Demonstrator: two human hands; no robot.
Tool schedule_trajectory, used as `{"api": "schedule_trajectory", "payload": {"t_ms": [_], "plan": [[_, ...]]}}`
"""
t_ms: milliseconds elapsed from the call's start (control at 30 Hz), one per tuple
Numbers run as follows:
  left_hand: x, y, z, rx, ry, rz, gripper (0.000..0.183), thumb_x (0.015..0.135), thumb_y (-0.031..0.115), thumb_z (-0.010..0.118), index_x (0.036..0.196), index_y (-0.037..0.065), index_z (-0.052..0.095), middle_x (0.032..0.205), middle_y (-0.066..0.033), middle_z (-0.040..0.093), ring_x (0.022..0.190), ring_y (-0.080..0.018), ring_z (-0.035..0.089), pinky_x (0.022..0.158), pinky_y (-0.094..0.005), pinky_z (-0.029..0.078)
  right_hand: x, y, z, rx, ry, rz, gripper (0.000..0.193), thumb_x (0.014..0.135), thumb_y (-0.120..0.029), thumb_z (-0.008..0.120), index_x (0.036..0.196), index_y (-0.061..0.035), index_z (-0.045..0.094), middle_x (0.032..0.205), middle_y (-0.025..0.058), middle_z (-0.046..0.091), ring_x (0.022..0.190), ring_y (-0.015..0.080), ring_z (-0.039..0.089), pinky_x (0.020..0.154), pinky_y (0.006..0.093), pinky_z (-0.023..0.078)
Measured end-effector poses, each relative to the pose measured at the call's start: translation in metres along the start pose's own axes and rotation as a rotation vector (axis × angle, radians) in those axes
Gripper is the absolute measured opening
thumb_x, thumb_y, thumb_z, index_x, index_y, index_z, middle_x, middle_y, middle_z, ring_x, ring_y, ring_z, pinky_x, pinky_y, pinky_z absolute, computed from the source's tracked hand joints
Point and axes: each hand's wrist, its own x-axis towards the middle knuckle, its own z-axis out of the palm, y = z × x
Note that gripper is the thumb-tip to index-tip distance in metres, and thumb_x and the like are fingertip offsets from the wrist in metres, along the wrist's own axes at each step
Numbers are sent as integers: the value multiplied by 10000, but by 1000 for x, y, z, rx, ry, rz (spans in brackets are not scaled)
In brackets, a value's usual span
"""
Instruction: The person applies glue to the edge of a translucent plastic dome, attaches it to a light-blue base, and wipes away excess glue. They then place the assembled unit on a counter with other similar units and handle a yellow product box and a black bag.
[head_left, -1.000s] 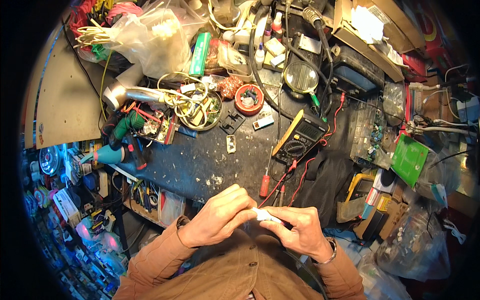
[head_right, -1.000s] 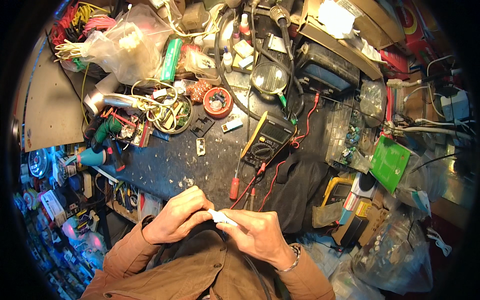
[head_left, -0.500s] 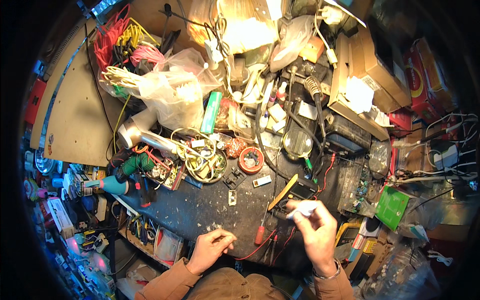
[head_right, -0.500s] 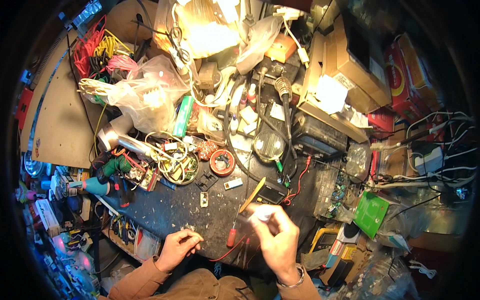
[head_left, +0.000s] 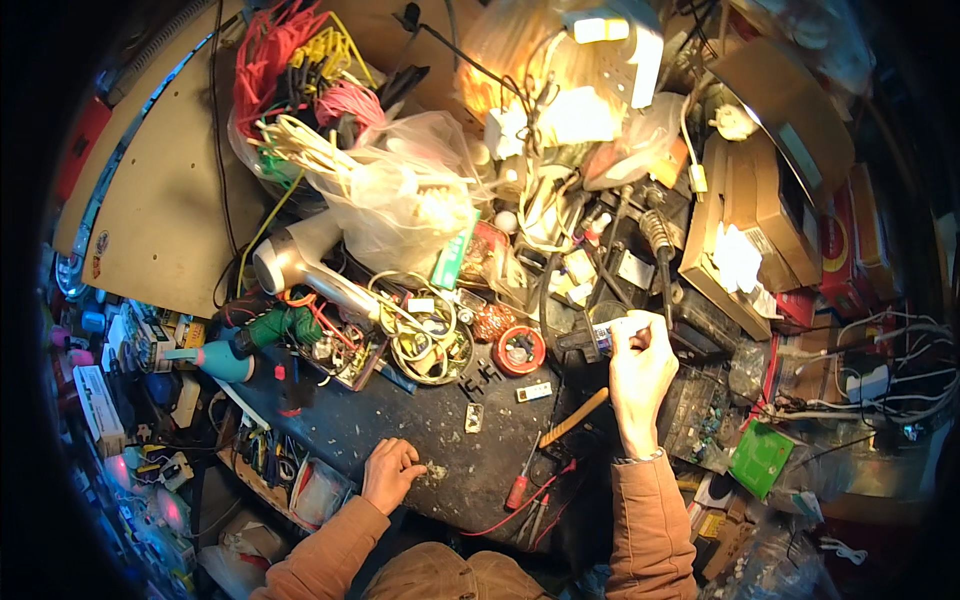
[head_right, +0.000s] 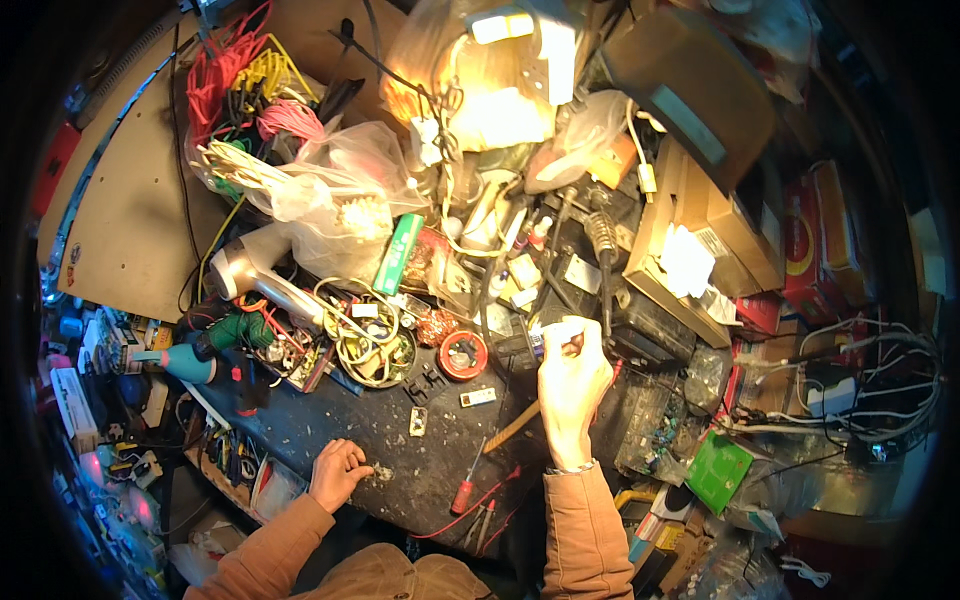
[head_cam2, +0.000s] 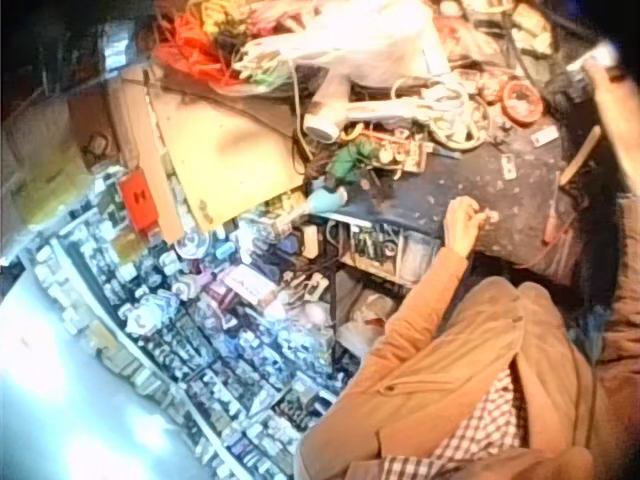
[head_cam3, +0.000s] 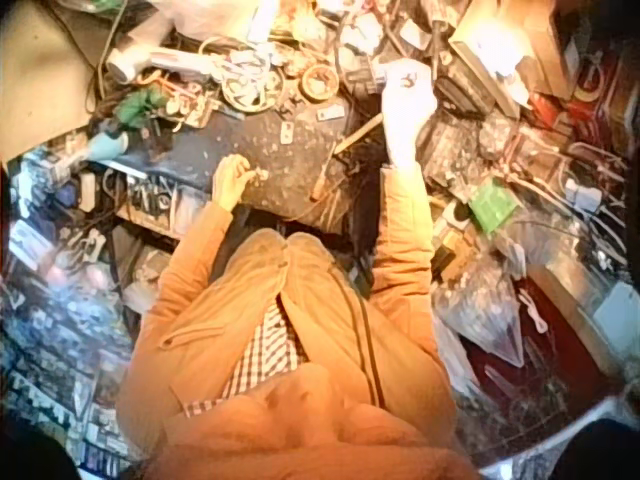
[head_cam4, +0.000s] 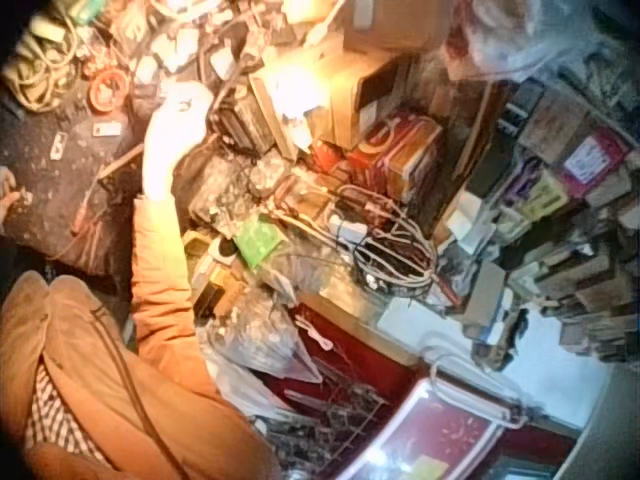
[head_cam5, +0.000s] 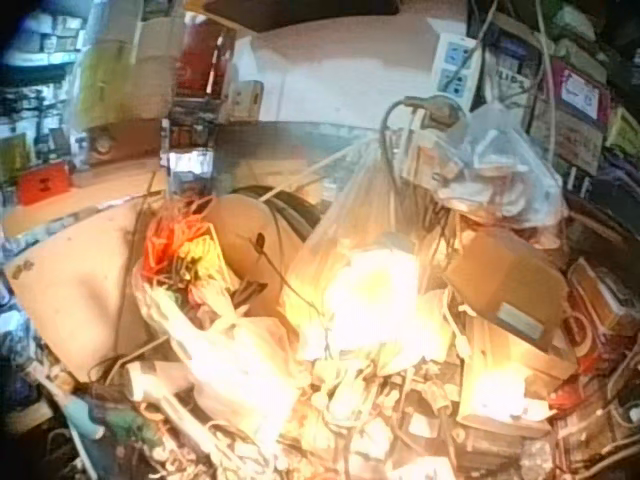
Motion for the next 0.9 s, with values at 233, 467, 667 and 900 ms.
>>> {"api": "schedule_trajectory", "payload": {"t_ms": [233,467,667,900], "plan": [[1,0,2,-18,24,-17,304,778,40,963,877,55,676,829,-94,607,830,-332,587,784,-459,519,7,-28,5,24,11,-32,187,1009,-76,844,1150,-16,736,870,73,793,750,115,731,701,293,582],[1,1,3,-32,10,-49,287,804,31,952,869,50,673,820,-94,595,822,-330,573,775,-464,512,4,-55,37,60,-119,-56,218,1010,-46,817,1210,-25,732,910,104,822,749,128,765,681,293,588],[0,-1,4,-58,44,-26,287,779,57,957,878,53,687,797,-81,574,788,-307,561,760,-438,496,5,-52,67,-8,-92,-315,274,984,-65,873,1239,-11,791,980,136,825,790,145,782,688,299,609],[-1,-1,2,-66,15,-42,285,827,57,940,889,56,662,855,-77,619,875,-318,600,806,-454,527,24,-52,82,-273,-111,-486,307,896,-114,956,1162,-30,826,828,88,738,658,134,650,631,294,558]]}}
